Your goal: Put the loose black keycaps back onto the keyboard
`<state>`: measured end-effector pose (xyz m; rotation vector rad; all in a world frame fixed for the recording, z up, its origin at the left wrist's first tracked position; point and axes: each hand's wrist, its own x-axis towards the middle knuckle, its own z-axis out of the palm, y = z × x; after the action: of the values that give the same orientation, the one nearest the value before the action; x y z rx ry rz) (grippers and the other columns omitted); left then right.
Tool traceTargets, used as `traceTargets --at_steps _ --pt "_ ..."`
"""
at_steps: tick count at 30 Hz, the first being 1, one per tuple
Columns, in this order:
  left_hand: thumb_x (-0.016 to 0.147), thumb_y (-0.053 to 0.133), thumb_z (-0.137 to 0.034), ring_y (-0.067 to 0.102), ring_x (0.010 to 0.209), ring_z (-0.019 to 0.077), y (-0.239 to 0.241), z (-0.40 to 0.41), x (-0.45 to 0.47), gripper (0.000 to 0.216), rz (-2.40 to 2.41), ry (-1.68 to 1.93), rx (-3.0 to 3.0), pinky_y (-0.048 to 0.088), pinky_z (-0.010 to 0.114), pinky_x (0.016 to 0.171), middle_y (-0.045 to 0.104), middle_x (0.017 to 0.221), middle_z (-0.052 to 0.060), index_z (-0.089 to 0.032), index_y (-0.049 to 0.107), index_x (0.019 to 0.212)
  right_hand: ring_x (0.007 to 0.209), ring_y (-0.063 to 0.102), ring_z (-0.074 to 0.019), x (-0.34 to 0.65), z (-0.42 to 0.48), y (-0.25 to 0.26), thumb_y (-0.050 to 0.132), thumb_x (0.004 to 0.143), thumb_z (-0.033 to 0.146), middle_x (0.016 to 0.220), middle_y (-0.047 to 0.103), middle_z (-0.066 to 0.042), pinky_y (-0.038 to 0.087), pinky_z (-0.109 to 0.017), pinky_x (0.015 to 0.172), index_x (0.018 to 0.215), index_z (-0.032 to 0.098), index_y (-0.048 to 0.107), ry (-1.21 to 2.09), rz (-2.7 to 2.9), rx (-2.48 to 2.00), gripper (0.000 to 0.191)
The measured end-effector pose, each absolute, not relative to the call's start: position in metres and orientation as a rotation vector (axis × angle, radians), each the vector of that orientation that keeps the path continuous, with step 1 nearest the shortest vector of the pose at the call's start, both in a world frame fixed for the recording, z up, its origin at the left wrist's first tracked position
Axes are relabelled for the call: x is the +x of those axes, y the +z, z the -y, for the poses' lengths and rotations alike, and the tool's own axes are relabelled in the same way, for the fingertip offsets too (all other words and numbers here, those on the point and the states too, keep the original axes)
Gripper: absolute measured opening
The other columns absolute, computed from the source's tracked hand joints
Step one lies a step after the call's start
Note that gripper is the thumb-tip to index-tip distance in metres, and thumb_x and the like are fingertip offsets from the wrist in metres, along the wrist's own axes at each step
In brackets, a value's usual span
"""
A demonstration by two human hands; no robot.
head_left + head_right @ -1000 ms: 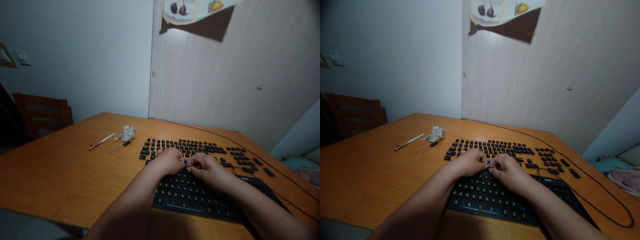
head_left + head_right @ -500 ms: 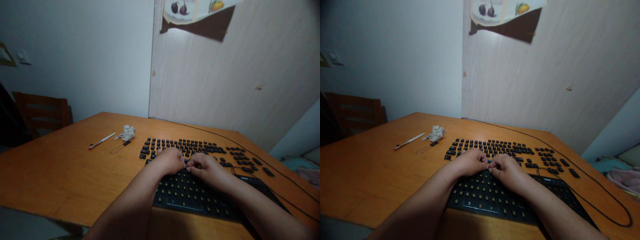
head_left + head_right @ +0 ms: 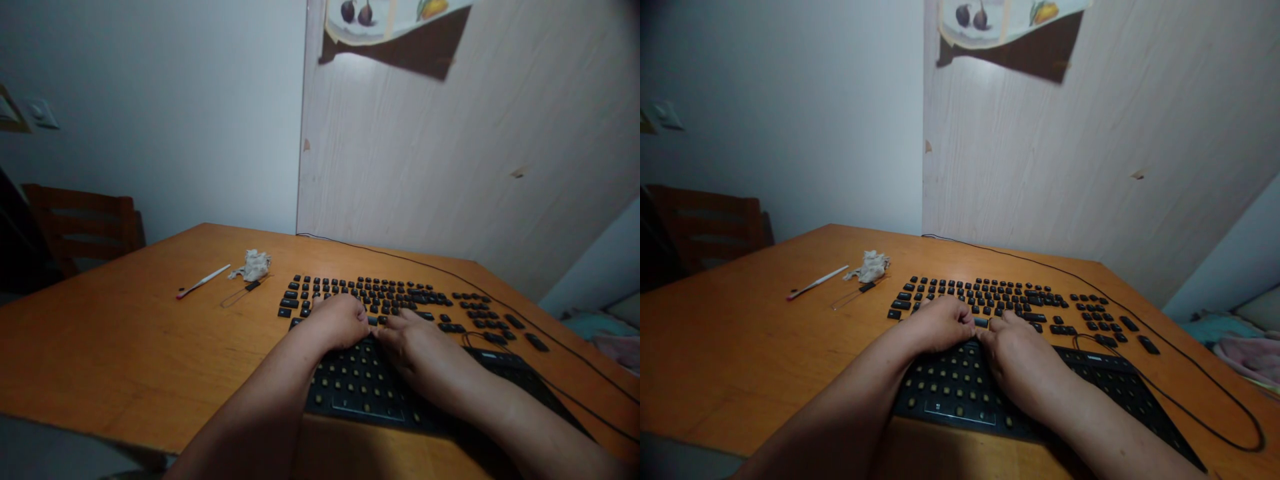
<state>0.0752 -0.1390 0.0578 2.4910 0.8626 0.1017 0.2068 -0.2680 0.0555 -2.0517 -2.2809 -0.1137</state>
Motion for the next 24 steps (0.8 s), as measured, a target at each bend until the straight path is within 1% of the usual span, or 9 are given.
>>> traceTargets --at_steps 2,8,12,16,20,24 --pt "0.082 0.056 -0.035 0.062 0.091 0.0220 0.058 0.139 0.075 0.020 -0.860 0.092 2.489 0.035 0.044 0.100 0.073 0.087 0.002 -0.025 0.073 0.078 0.085 0.051 -0.0239 0.204 0.271 0.056 0.049 0.090 0.013 0.086 0.065 -0.008 0.039 -0.035 0.074 0.106 0.020 0.070 -0.155 2.319 -2.065 0.027" --pt "0.082 0.055 -0.035 0.062 0.093 0.0233 0.060 0.140 0.075 0.020 -0.873 0.067 2.496 0.034 0.046 0.099 0.073 0.090 0.003 -0.025 0.072 0.079 0.084 0.051 -0.0237 0.198 0.271 0.056 0.047 0.091 0.011 0.088 0.067 -0.009 0.040 -0.035 0.075 0.110 0.017 0.070 -0.166 2.359 -2.096 0.030" --pt "0.082 0.056 -0.035 0.063 0.095 0.0239 0.060 0.141 0.076 0.018 -0.888 0.075 2.510 0.035 0.047 0.099 0.073 0.092 0.001 -0.027 0.071 0.079 0.084 0.051 -0.0246 0.193 0.269 0.057 0.048 0.089 0.010 0.092 0.068 -0.010 0.040 -0.036 0.074 0.106 0.015 0.070 -0.153 2.381 -2.158 0.028" --pt "0.080 0.057 -0.035 0.063 0.093 0.0230 0.059 0.142 0.076 0.018 -0.893 0.096 2.505 0.036 0.043 0.097 0.074 0.090 0.003 -0.025 0.072 0.078 0.080 0.051 -0.0236 0.190 0.269 0.055 0.049 0.087 0.008 0.089 0.069 -0.011 0.039 -0.036 0.074 0.102 0.013 0.071 -0.165 2.408 -2.173 0.027" --pt "0.081 0.055 -0.037 0.063 0.089 0.0222 0.061 0.141 0.074 0.021 -0.870 0.104 2.516 0.039 0.039 0.093 0.073 0.088 0.003 -0.024 0.072 0.078 0.082 0.051 -0.0234 0.195 0.271 0.056 0.050 0.086 0.011 0.088 0.068 -0.009 0.039 -0.035 0.075 0.104 0.015 0.070 -0.169 2.375 -2.085 0.027" --pt "0.085 0.051 -0.036 0.063 0.085 0.0211 0.067 0.139 0.070 0.024 -0.876 0.121 2.515 0.042 0.035 0.085 0.072 0.087 0.003 -0.023 0.070 0.077 0.084 0.051 -0.0234 0.203 0.272 0.061 0.048 0.088 0.015 0.085 0.065 -0.008 0.038 -0.034 0.074 0.092 0.018 0.070 -0.176 2.249 -2.088 0.022"
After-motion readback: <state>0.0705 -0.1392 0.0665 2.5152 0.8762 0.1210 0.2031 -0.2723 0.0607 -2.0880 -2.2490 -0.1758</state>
